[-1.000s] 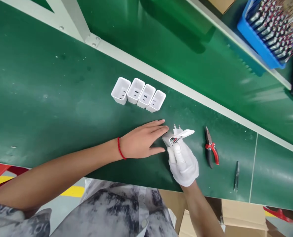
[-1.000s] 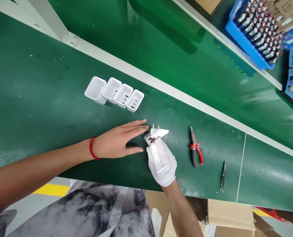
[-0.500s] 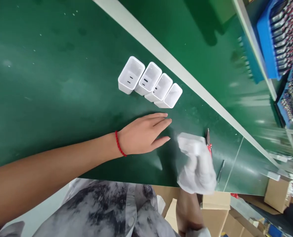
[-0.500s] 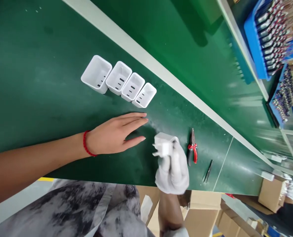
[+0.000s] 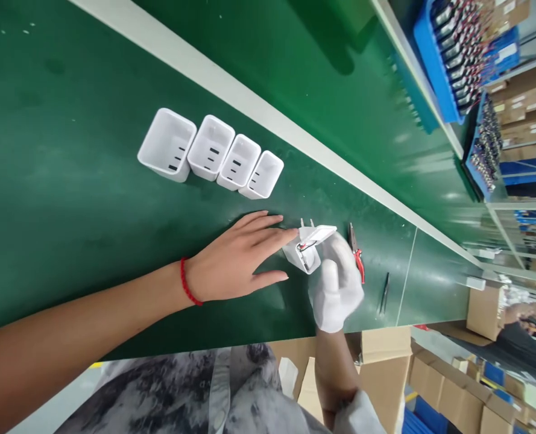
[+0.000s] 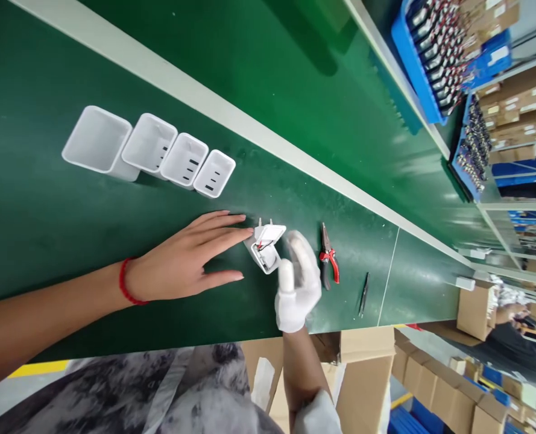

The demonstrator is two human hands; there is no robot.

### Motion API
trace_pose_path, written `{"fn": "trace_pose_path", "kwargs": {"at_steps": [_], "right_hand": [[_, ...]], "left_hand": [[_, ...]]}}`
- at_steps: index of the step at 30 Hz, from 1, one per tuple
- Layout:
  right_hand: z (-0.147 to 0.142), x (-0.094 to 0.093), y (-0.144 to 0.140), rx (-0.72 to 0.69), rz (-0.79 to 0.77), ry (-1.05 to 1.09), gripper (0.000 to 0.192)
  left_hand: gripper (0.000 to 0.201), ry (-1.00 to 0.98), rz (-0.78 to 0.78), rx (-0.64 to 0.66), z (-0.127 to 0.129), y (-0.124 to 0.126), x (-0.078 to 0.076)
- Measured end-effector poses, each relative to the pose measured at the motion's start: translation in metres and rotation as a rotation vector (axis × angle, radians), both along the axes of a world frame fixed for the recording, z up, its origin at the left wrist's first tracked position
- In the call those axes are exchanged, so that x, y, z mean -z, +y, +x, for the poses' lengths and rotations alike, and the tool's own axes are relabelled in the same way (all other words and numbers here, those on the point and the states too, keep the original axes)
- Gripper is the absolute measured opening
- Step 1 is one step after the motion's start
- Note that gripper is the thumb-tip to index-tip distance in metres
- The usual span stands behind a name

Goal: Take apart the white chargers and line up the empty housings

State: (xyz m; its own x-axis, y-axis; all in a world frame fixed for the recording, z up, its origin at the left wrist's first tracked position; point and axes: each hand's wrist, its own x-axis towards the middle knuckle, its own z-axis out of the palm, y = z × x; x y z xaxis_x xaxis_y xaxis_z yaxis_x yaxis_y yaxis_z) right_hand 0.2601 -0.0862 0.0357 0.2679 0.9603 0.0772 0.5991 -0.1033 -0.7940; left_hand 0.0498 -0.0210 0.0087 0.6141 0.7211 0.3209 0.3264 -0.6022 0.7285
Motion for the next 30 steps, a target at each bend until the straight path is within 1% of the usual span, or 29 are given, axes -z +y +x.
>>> {"fn": "trace_pose_path", "kwargs": {"at_steps": [1, 2, 3, 4, 6, 9, 14, 19, 21, 24, 26, 28, 30], "right_hand": [[-0.002, -0.003, 0.006, -0.012, -0.122, 0.106, 0.034], [-0.004, -0.005, 0.013, -0.033, -0.208, 0.200, 0.032], [-0.004, -0.006, 0.019, -0.055, -0.256, 0.278, 0.030], [-0.004, -0.006, 0.024, -0.077, -0.297, 0.336, 0.029], [-0.003, -0.004, 0.030, -0.086, -0.328, 0.435, 0.028], [-0.001, -0.001, 0.031, -0.064, -0.380, 0.533, 0.029], [-0.003, 0.000, 0.028, 0.009, -0.350, 0.519, 0.028], [0.003, -0.002, 0.025, -0.037, -0.365, 0.672, 0.034], [0.006, 0.000, 0.024, -0.042, -0.357, 0.648, 0.033], [0.007, 0.006, 0.022, -0.012, -0.343, 0.554, 0.029], [0.007, 0.008, 0.021, 0.015, -0.334, 0.527, 0.029], [0.007, 0.005, 0.021, 0.016, -0.330, 0.531, 0.034], [0.006, -0.001, 0.021, -0.009, -0.325, 0.533, 0.043]], "left_hand": [[0.053, -0.001, 0.001, 0.007, 0.002, 0.000, 0.001], [0.052, 0.003, 0.005, 0.015, 0.003, 0.001, 0.001], [0.051, 0.010, 0.011, 0.023, 0.003, 0.001, 0.002], [0.050, 0.020, 0.019, 0.033, 0.004, 0.001, 0.002], [0.047, 0.035, 0.030, 0.050, 0.003, 0.002, 0.002], [0.045, 0.039, 0.041, 0.060, 0.002, 0.002, 0.002], [0.042, 0.078, 0.068, 0.062, 0.001, 0.003, 0.003], [0.045, 0.164, 0.085, 0.091, 0.002, 0.004, 0.003], [0.046, 0.177, 0.083, 0.104, 0.002, 0.004, 0.002], [0.046, 0.172, 0.072, 0.105, 0.001, 0.003, 0.001], [0.046, 0.168, 0.066, 0.107, 0.001, 0.003, 0.001], [0.045, 0.168, 0.062, 0.111, 0.001, 0.002, 0.002], [0.045, 0.168, 0.059, 0.113, 0.000, 0.002, 0.003]]}}
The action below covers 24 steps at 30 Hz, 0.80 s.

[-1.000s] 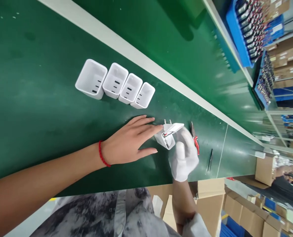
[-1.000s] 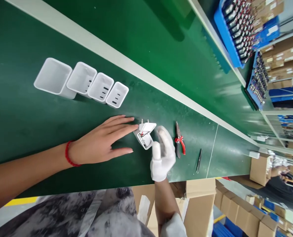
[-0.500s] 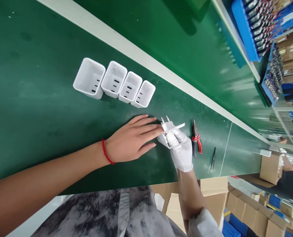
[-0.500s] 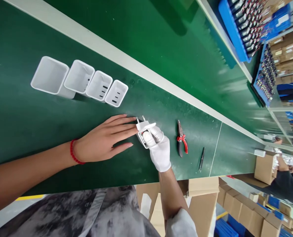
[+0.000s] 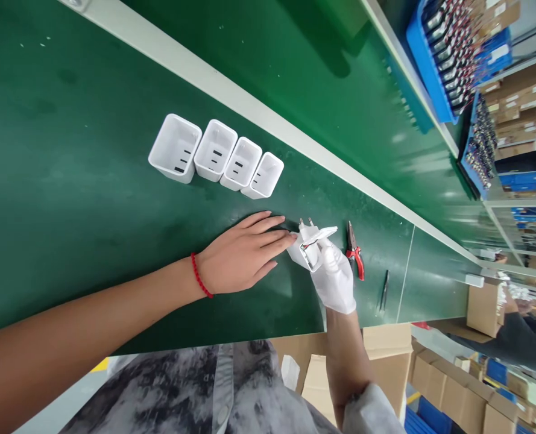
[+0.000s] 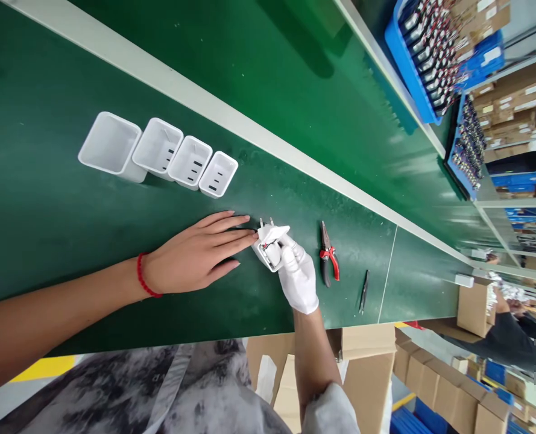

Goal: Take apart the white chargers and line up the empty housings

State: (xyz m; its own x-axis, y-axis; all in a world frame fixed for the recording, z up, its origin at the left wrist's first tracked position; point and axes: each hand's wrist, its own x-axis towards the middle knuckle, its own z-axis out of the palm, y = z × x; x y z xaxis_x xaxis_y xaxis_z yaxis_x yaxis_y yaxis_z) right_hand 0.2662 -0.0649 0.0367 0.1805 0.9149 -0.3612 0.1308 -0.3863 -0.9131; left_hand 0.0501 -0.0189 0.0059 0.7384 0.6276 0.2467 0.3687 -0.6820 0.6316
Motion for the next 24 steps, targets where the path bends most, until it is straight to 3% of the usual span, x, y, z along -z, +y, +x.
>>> {"fn": "trace_pose_path", "kwargs": {"at_steps": [3, 9, 14, 16, 19, 22, 24], "right_hand": [[-0.004, -0.009, 0.000, -0.035, 0.021, -0.011, 0.055], [-0.013, -0.005, 0.001, -0.050, -0.001, 0.004, 0.035], [-0.016, 0.000, -0.004, -0.007, 0.015, 0.023, 0.035], [-0.015, 0.003, -0.012, 0.006, 0.068, -0.055, 0.047], [-0.011, 0.007, -0.022, -0.048, 0.196, -0.384, 0.069], [-0.009, 0.005, -0.020, -0.060, 0.242, -0.631, 0.060], [-0.010, -0.003, -0.014, 0.041, 0.204, -0.488, 0.050]], "left_hand": [[0.045, -0.003, 0.002, 0.001, 0.000, 0.000, 0.000], [0.043, 0.014, 0.008, 0.002, 0.001, 0.001, -0.003], [0.044, 0.015, 0.013, 0.004, 0.000, 0.002, -0.002], [0.044, 0.018, 0.013, 0.003, 0.000, 0.001, -0.001], [0.045, 0.008, 0.007, 0.016, 0.000, 0.001, 0.001], [0.046, -0.037, -0.013, -0.003, 0.000, 0.000, 0.001], [0.049, -0.105, -0.060, -0.056, -0.001, -0.001, 0.001]]}}
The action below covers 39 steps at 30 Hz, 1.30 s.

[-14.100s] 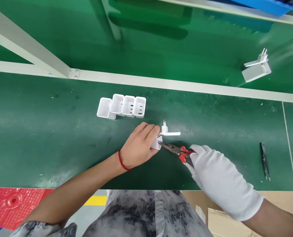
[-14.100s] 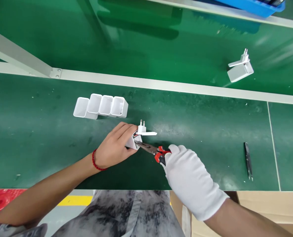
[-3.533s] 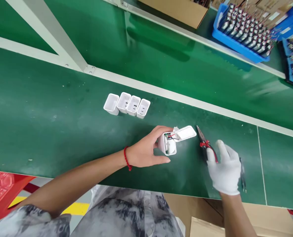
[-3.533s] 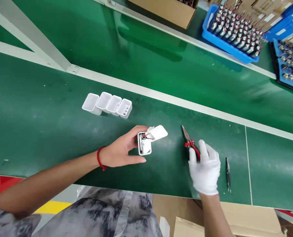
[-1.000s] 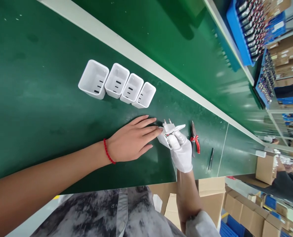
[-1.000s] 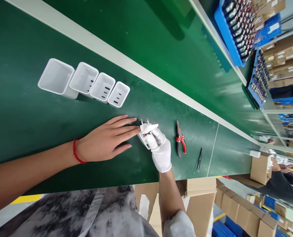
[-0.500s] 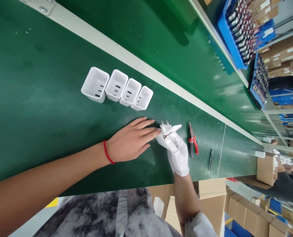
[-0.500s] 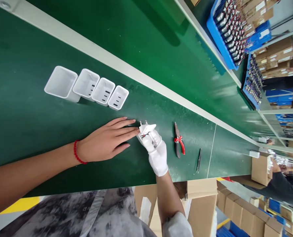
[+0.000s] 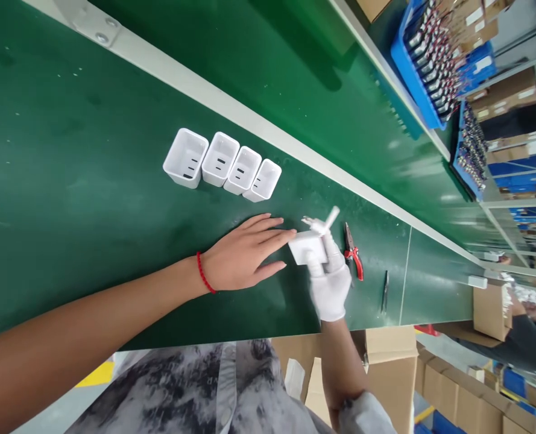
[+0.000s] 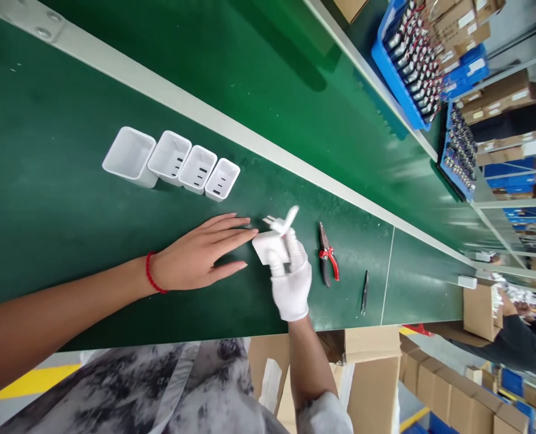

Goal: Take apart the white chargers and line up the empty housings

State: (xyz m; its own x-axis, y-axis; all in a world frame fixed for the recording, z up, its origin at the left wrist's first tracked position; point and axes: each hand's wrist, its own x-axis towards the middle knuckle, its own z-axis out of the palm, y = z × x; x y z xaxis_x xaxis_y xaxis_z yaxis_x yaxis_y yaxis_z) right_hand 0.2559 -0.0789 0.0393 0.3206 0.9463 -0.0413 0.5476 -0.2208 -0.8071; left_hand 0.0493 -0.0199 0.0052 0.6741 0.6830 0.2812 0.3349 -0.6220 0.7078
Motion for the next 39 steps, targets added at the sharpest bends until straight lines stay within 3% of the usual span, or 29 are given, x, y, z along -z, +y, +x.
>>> {"fn": "trace_pose_path", "kwargs": {"at_steps": [3, 6, 13, 20, 25, 29, 34, 37, 39], "right_hand": [[-0.004, -0.015, 0.010, 0.107, -0.023, 0.449, 0.049], [-0.005, -0.025, 0.013, 0.079, -0.094, 0.663, 0.044], [-0.009, -0.028, 0.012, 0.040, -0.183, 0.798, 0.043], [-0.012, -0.028, 0.013, 0.018, -0.206, 0.755, 0.048], [-0.015, -0.023, 0.015, 0.046, -0.138, 0.750, 0.039], [-0.017, -0.019, 0.013, 0.094, -0.069, 0.562, 0.044], [-0.005, -0.015, 0.023, -0.037, 0.068, -0.120, 0.055], [0.012, -0.013, 0.056, -0.156, 0.206, -0.330, 0.054], [0.026, -0.012, 0.093, -0.145, 0.228, -0.401, 0.053]], "left_hand": [[0.059, -0.093, -0.089, -0.057, -0.001, -0.001, -0.001], [0.059, -0.098, -0.110, -0.070, -0.002, -0.002, 0.000], [0.057, -0.063, -0.097, -0.086, -0.001, -0.002, 0.002], [0.054, -0.076, -0.098, -0.089, 0.000, -0.002, 0.003], [0.054, -0.070, -0.100, -0.099, 0.000, -0.003, 0.004], [0.051, -0.034, -0.103, -0.091, -0.001, -0.003, 0.003], [0.048, -0.043, -0.078, -0.102, -0.002, -0.003, 0.003], [0.046, -0.038, -0.056, -0.108, -0.002, -0.002, 0.001], [0.045, -0.038, -0.060, -0.108, -0.001, -0.001, 0.000]]}}
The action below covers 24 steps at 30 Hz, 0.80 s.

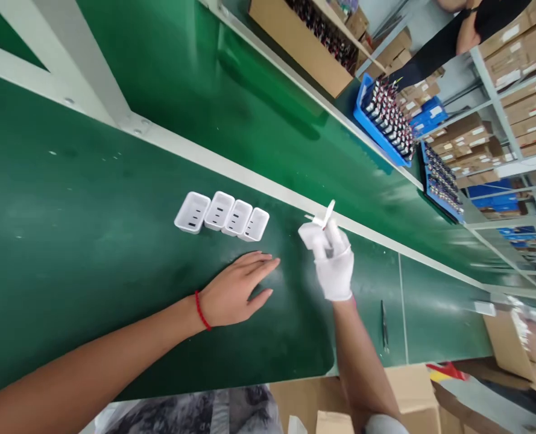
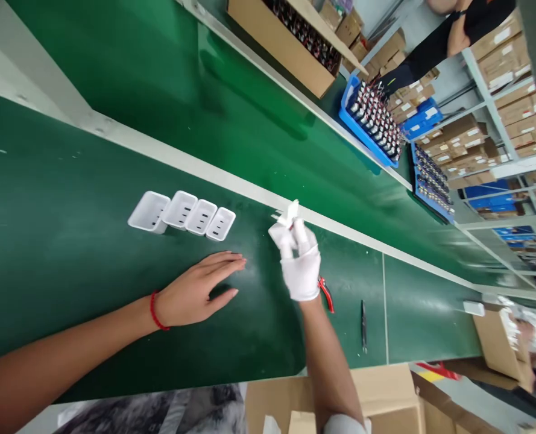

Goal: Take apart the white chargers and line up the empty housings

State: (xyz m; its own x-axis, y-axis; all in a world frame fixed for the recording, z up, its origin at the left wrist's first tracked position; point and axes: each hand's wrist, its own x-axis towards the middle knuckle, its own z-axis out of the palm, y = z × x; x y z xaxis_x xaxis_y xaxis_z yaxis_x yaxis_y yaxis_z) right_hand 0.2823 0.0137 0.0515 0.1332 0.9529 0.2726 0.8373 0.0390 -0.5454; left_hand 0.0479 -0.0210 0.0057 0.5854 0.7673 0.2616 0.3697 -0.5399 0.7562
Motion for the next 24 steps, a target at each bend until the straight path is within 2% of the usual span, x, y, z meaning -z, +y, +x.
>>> {"fn": "trace_pose_path", "kwargs": {"at_steps": [2, 6, 8, 11, 15, 18, 20, 22, 24], "right_hand": [[0.014, 0.000, 0.045, 0.083, -0.026, -0.067, 0.055], [0.035, 0.011, 0.132, 0.197, -0.024, -0.053, 0.064], [0.042, 0.019, 0.158, 0.235, -0.051, -0.060, 0.065], [0.052, 0.026, 0.171, 0.228, -0.126, -0.090, 0.060], [0.062, 0.020, 0.151, 0.218, -0.110, -0.129, 0.064], [0.062, 0.009, 0.111, 0.179, -0.049, -0.134, 0.066], [0.059, 0.002, 0.071, 0.058, -0.060, -0.129, 0.057], [0.054, -0.006, 0.024, -0.117, -0.106, -0.143, 0.044], [0.049, -0.012, -0.025, -0.261, -0.143, -0.187, 0.035]], "left_hand": [[0.045, -0.003, -0.011, 0.009, 0.001, 0.000, -0.001], [0.047, -0.016, -0.020, 0.038, 0.000, 0.000, -0.001], [0.045, -0.021, -0.014, 0.055, -0.001, 0.000, -0.001], [0.043, -0.021, 0.007, 0.053, -0.001, 0.001, 0.001], [0.043, -0.027, 0.045, 0.026, 0.001, -0.001, 0.005], [0.041, -0.038, 0.078, 0.025, 0.001, -0.004, -0.002], [0.038, -0.037, 0.118, 0.023, -0.002, -0.005, -0.017], [0.038, 0.032, 0.205, -0.001, -0.011, -0.001, -0.039], [0.051, 0.239, 0.320, -0.035, -0.025, 0.012, -0.061]]}}
